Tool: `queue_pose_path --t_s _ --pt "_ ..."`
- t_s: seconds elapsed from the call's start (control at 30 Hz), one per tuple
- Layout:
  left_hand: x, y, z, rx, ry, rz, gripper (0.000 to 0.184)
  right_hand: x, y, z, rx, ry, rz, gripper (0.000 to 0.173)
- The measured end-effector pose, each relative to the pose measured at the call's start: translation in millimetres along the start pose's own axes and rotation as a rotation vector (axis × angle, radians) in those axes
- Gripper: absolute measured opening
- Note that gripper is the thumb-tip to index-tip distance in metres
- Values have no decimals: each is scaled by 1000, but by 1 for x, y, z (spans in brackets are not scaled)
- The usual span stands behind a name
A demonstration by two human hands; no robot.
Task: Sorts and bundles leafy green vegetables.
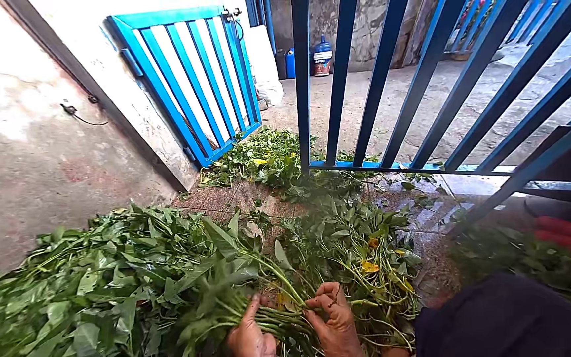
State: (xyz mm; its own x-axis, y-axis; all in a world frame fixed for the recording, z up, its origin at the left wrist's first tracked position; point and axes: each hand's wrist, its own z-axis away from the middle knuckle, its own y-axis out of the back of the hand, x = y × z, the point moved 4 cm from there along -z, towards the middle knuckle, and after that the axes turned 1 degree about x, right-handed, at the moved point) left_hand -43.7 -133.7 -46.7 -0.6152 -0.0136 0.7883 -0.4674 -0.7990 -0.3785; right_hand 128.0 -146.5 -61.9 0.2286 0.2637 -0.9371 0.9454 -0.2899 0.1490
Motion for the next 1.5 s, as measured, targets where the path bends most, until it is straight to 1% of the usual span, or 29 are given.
queue_pose_path --t_s 0.07,0.1,0.17,0.23,0.3,0.4,0.53,0.63,0.77,0.83,0.9,0.93,1.0,1.07,1.13,1.2,1.23,1.3,1.33,1.37,1.5 --pt "4 7 0 94 -46 1 11 6 5 -6 72 96 172 7" --pt "6 8 0 111 -55 7 8 8 7 -10 103 145 258 5" --pt "9 3 6 96 -55 1 9 10 9 -13 147 241 401 5" --pt "9 -5 13 46 -39 -21 16 9 8 -11 166 325 484 7" --pt "7 -11 17 -9 -18 -54 22 8 5 -4 159 398 500 9" --pt "-1 -12 10 -58 10 -103 26 5 3 9 94 485 472 8" --pt "-7 -6 -4 -60 46 -99 21 5 3 18 12 542 436 6" --pt "-7 -3 -13 -120 107 -62 20 12 2 21 -27 547 378 6" --pt "-1 -5 -14 -183 183 -19 27 19 1 22 -136 472 303 5" --pt "0 -4 -14 -198 192 -27 29 20 0 20 -232 407 327 11" --pt "1 -3 -15 -230 185 -35 25 17 0 15 -363 309 363 19" --pt "1 -3 -15 -247 175 -42 23 15 0 13 -439 240 365 21" --pt "2 -2 -15 -264 167 -72 20 11 0 6 -622 74 351 22" --pt "1 -2 -15 -270 163 -99 20 9 -1 0 -812 -65 357 29" --pt "0 -3 -17 -291 146 -106 19 8 -3 0 -865 -69 410 34" --pt "1 -3 -18 -266 95 -119 19 6 -3 5 -840 16 473 35" --pt "3 -1 -20 -229 66 -121 21 6 -2 9 -797 115 532 34" --pt "9 5 -25 -128 17 -130 22 6 5 18 -651 414 719 28" --pt "11 7 -25 -91 -7 -129 20 6 10 21 -590 529 795 25" --pt "12 9 -23 -75 -20 -130 18 6 16 23 -552 598 848 24" --pt "11 8 -13 -56 -39 -129 18 5 31 25 -496 672 943 25"
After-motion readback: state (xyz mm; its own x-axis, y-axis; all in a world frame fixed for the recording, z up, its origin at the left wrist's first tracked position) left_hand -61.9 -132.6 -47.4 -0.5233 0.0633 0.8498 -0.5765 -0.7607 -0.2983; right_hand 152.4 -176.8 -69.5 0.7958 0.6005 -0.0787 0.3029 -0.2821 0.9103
